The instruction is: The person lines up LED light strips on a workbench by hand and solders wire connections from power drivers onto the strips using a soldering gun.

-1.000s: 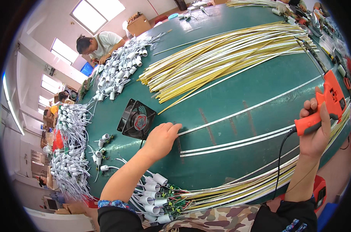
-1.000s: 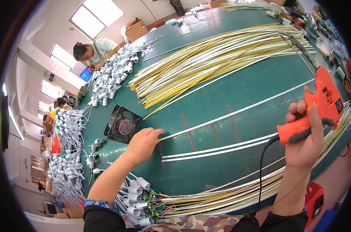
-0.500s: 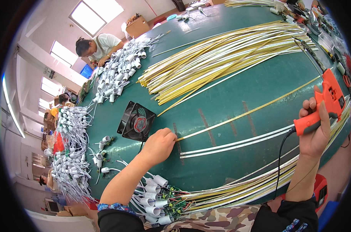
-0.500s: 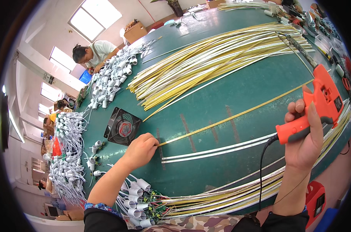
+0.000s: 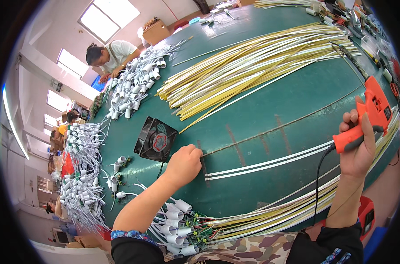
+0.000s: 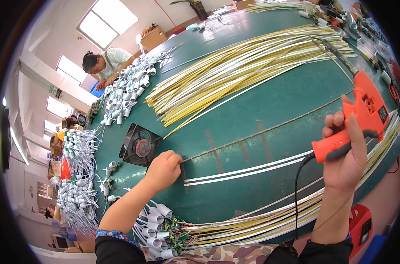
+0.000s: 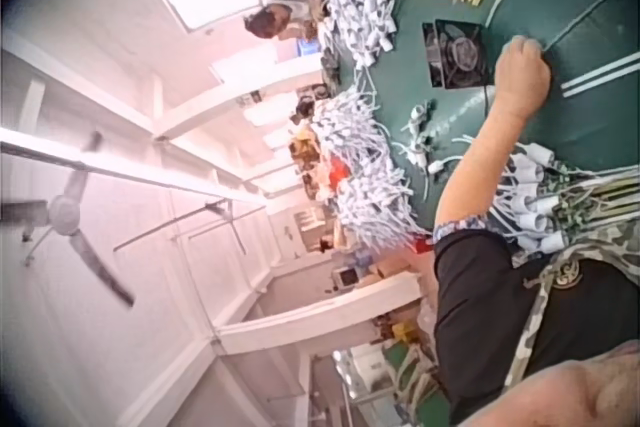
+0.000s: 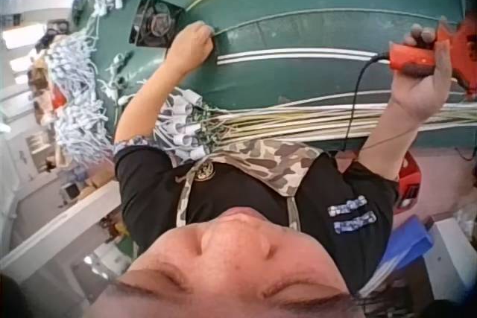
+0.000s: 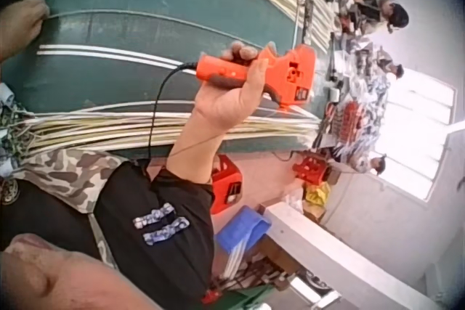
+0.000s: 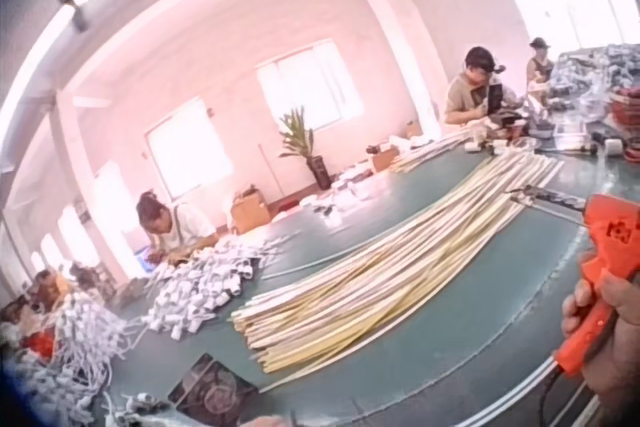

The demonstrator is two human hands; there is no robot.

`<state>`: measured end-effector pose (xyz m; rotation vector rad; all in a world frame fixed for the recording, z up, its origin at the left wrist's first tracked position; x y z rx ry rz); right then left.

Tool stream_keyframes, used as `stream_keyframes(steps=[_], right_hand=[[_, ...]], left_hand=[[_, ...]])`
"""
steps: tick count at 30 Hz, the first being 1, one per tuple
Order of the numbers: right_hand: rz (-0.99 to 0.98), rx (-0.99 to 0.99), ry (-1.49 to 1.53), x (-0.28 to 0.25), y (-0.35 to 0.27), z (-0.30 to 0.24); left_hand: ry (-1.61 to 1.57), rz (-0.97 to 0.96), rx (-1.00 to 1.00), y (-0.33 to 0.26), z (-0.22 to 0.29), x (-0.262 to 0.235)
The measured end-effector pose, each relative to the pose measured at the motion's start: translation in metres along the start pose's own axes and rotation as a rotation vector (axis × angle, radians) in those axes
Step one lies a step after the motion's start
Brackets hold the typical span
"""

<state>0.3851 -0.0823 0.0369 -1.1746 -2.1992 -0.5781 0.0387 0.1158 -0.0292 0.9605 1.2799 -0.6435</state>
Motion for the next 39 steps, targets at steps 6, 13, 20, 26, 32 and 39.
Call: stream_keyframes(steps=[6, 13, 20, 26, 32, 39], right_hand=[[0.033, 0.006, -0.005, -0.004, 0.001, -0.001], [0.025, 0.014, -0.01, -0.004, 0.002, 0.001], [-0.012, 0.009, -0.002, -0.004, 0.004, 0.001], [-0.018, 0.021, -0.001, -0.006, 0.004, 0.002], [0.0, 0.012, 0.003, -0.005, 0.003, 0.003], [0.067, 0.014, 0.007, -0.005, 0.003, 0.005]], left_hand=[[-0.367, -0.013, -0.233, 0.004, -0.029, -0.007], [-1.142, -0.388, -0.859, -0.039, -0.034, 0.045], [-0.933, -0.495, -0.801, -0.033, -0.014, 0.04], [-0.522, -0.508, -0.611, -0.014, -0.019, 0.035], [-0.185, -0.128, -0.386, 0.031, -0.053, 0.001], [0.394, -0.104, -0.247, 0.053, -0.084, 0.022]])
Point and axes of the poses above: each hand's wrist, its own y-axis towards the middle knuckle, its own x-axis out of the palm, z = x × y, the point moved 10 cm from there along y, towards the middle knuckle, and after that the axes turned 9 degrees about z, right-handed, at the moved point
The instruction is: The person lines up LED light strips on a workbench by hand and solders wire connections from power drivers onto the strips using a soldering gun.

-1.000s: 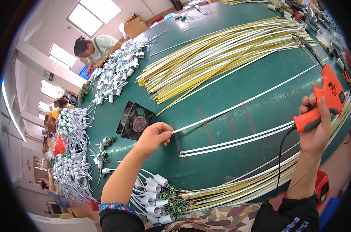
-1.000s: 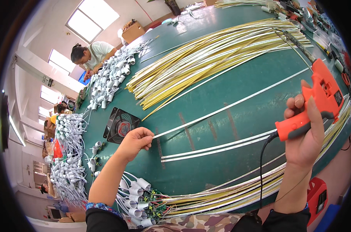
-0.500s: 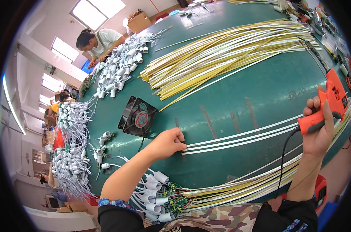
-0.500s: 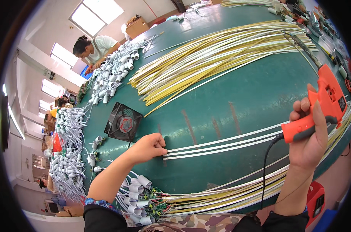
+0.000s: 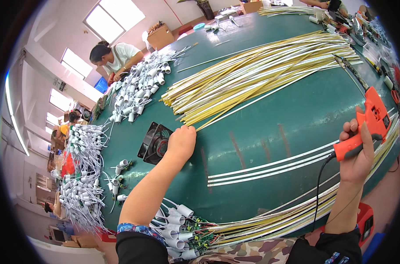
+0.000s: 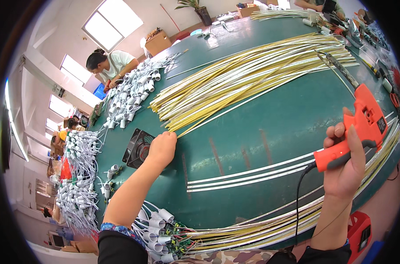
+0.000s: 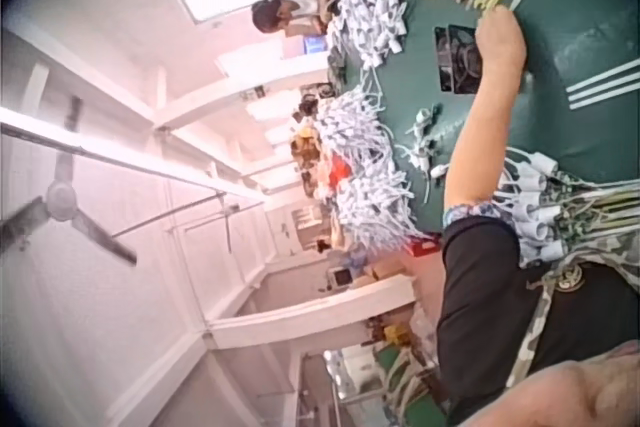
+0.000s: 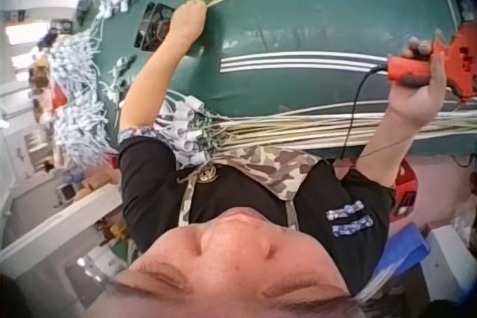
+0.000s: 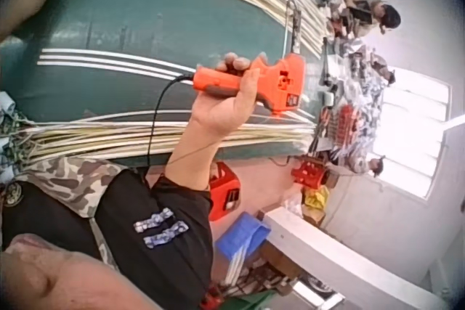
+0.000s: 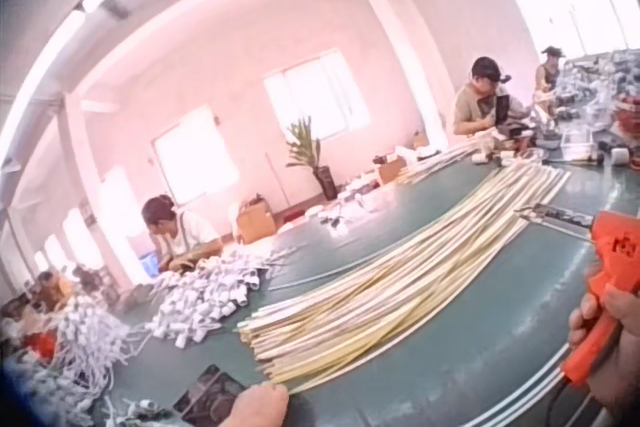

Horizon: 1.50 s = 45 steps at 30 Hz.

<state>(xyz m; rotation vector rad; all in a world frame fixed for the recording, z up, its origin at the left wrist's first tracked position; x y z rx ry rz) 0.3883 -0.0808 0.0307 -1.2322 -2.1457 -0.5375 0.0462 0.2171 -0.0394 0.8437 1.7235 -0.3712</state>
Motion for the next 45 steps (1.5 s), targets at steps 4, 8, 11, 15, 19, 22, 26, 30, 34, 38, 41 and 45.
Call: stream_keyframes(steps=[4, 8, 11, 15, 19, 22, 26, 30, 34, 38, 41, 45], right_hand=[[0.008, 0.002, 0.0, -0.001, -0.001, -0.002], [-0.071, 0.037, 0.008, 0.0, -0.001, -0.002], [-0.03, 0.029, 0.01, 0.001, -0.002, -0.001], [0.007, 0.015, 0.002, 0.0, -0.001, 0.0], [-0.014, 0.018, 0.006, 0.0, 0.001, -0.002], [-0.014, 0.01, -0.008, -0.001, 0.001, -0.006], [0.016, 0.041, 0.025, 0.001, -0.001, 0.002], [0.033, 0.049, 0.027, -0.003, -0.002, -0.003], [0.051, 0.06, 0.036, 0.0, -0.003, -0.002], [0.048, 0.074, 0.049, -0.001, -0.001, -0.001], [0.056, 0.066, 0.036, -0.001, -0.002, -0.005], [0.059, 0.058, 0.037, -0.005, -0.001, -0.005]], left_hand=[[-0.003, -0.022, 0.016, 0.01, 0.008, -0.003], [-0.071, 0.09, 0.035, 0.026, 0.01, -0.012], [-0.096, 0.166, 0.001, 0.042, 0.0, -0.008], [-0.215, 0.287, -0.129, 0.043, -0.023, -0.012], [-0.352, -0.02, -0.08, 0.028, -0.013, -0.002], [-0.327, -0.103, -0.032, 0.022, -0.003, 0.007], [-0.346, -0.084, -0.08, 0.014, -0.015, 0.011], [-0.372, -0.101, -0.091, 0.014, -0.007, 0.011], [-0.405, -0.051, -0.082, 0.004, -0.008, 0.007], [-0.37, -0.044, -0.063, 0.0, -0.004, -0.001], [-0.399, -0.061, -0.035, 0.001, -0.002, 0.001], [-0.708, -0.251, -0.186, -0.005, -0.006, 0.01]])
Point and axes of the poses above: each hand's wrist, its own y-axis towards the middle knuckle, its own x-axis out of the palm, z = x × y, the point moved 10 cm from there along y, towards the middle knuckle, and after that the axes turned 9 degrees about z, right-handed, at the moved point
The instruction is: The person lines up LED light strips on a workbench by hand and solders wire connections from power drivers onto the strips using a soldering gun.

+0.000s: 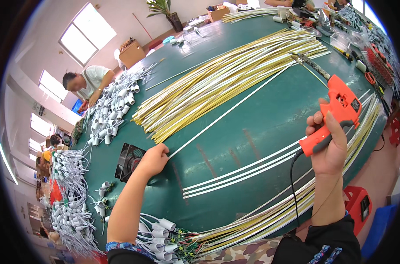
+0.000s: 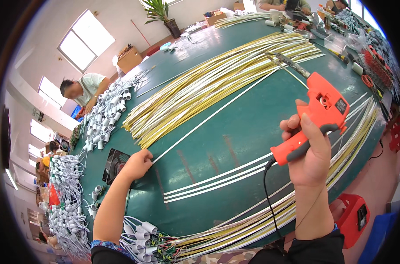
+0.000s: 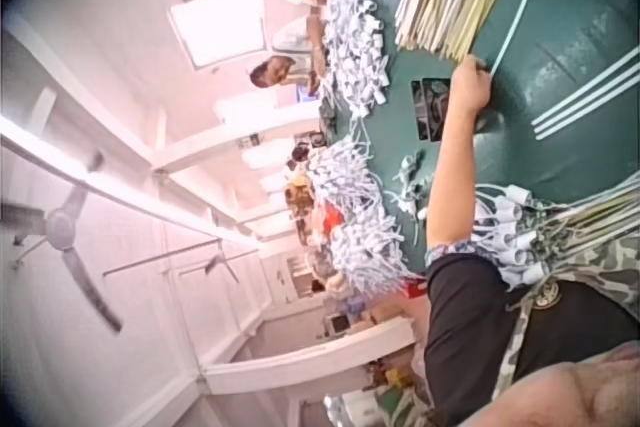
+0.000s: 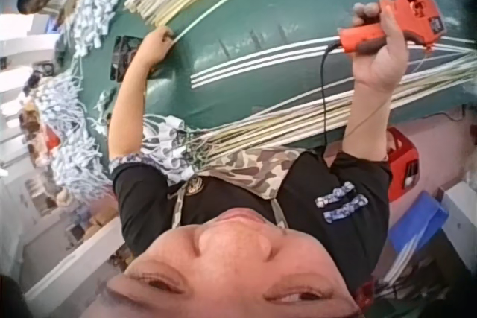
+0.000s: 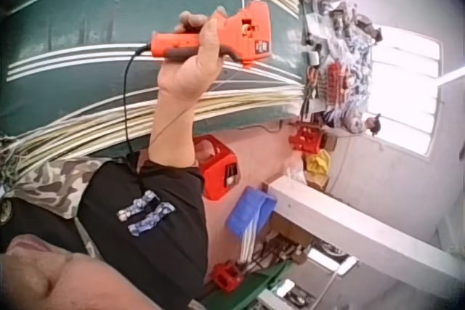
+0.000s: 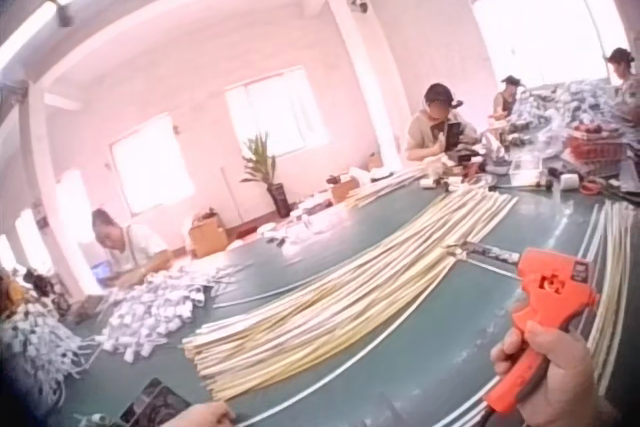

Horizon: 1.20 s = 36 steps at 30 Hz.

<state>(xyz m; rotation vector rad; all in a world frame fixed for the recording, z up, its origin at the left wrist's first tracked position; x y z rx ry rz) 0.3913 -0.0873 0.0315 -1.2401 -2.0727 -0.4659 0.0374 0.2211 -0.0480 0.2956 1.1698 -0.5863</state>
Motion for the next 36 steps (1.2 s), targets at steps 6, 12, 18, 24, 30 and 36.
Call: stream_keyframes(steps=[6, 12, 18, 24, 30, 36], right_hand=[[0.005, 0.01, -0.005, 0.0, 0.002, 0.004], [0.004, -0.007, -0.01, 0.001, 0.001, -0.005], [0.001, 0.002, -0.005, 0.005, 0.002, -0.001], [0.023, -0.116, 0.111, -0.007, -0.001, -0.029], [0.019, -0.145, 0.13, -0.004, 0.0, -0.031], [-0.015, -0.135, 0.176, -0.003, -0.001, -0.034]], left_hand=[[-0.125, -0.043, -0.082, -0.007, -0.016, 0.014], [0.251, 0.266, 0.264, -0.034, 0.039, 0.002], [-0.44, 0.006, -0.102, -0.034, 0.009, -0.007], [-1.278, 0.06, -0.232, -0.032, 0.014, -0.034], [-1.265, -0.233, -0.426, -0.061, -0.01, 0.025], [-1.492, -0.213, -0.06, -0.069, 0.014, -0.01]])
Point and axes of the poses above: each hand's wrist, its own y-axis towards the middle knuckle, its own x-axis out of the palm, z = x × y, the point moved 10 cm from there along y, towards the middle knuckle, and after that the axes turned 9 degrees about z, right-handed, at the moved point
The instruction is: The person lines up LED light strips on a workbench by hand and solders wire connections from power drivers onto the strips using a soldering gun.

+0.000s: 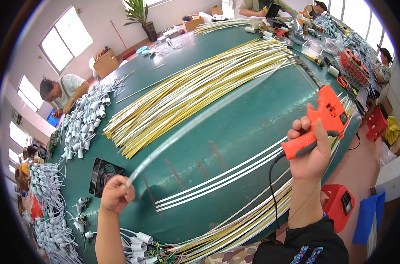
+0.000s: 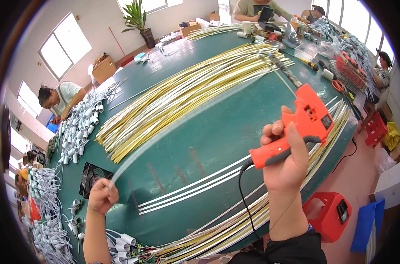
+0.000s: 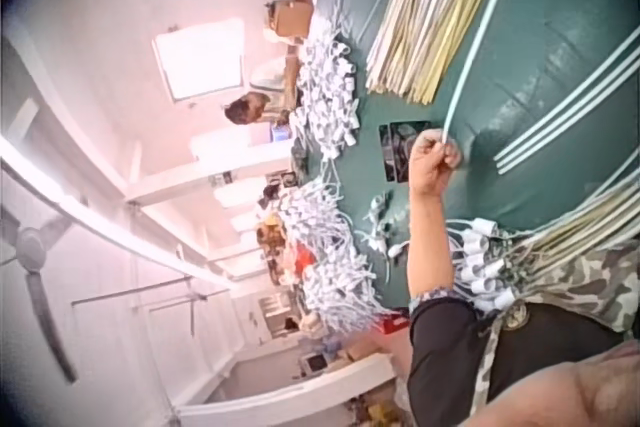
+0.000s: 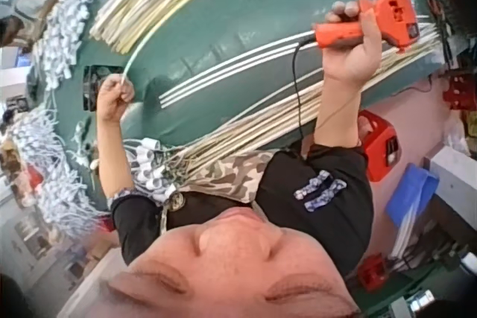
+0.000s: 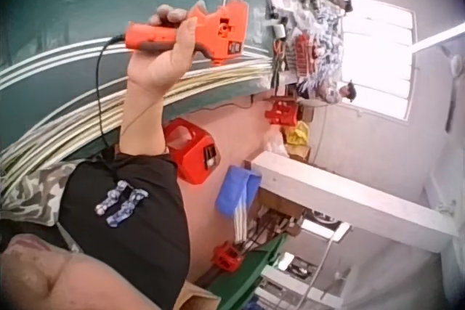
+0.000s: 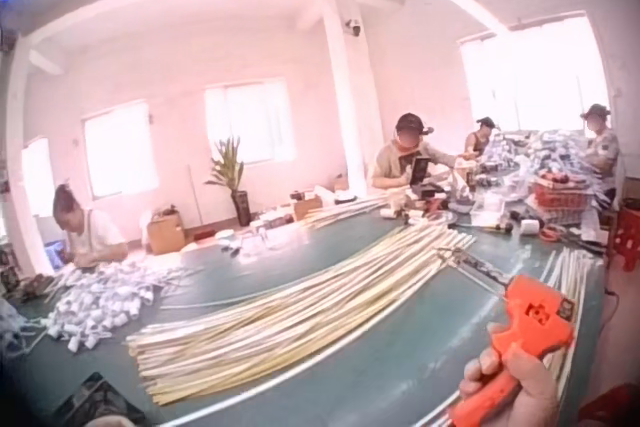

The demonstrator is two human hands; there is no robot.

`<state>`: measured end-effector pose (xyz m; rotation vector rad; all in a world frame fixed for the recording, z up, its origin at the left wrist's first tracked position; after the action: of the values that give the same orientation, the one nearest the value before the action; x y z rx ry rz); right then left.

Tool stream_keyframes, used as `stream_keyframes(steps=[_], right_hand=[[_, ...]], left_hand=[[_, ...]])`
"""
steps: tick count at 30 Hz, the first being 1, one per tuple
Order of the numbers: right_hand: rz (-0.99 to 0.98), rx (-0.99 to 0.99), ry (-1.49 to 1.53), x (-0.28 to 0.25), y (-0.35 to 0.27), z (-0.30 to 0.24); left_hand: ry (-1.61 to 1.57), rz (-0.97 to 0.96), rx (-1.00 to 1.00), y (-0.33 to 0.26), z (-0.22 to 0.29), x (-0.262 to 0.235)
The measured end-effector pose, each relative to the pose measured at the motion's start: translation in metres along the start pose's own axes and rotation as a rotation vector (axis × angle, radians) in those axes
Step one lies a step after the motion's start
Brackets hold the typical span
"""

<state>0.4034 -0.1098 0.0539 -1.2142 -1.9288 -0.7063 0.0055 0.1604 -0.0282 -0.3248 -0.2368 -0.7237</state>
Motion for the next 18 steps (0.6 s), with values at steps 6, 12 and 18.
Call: stream_keyframes(steps=[6, 12, 18], right_hand=[[-0.097, -0.064, 0.068, 0.002, 0.0, -0.015], [-0.15, -0.081, 0.082, 0.008, -0.003, -0.015], [-0.209, -0.053, 0.051, 0.01, 0.0, -0.008]], left_hand=[[-0.029, 0.036, -0.068, 0.001, -0.024, -0.001], [0.553, 0.198, -0.292, -0.007, -0.041, -0.041], [0.699, 0.181, -0.239, -0.015, -0.031, -0.029]])
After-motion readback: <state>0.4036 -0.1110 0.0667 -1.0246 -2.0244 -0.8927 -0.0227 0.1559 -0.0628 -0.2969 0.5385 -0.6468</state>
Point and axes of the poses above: each hand's wrist, its own y-axis towards the middle knuckle, its own x-axis out of the palm, z = x × y, the point moved 10 cm from there along y, towards the middle knuckle, and after that the axes turned 9 degrees about z, right-handed, at the moved point
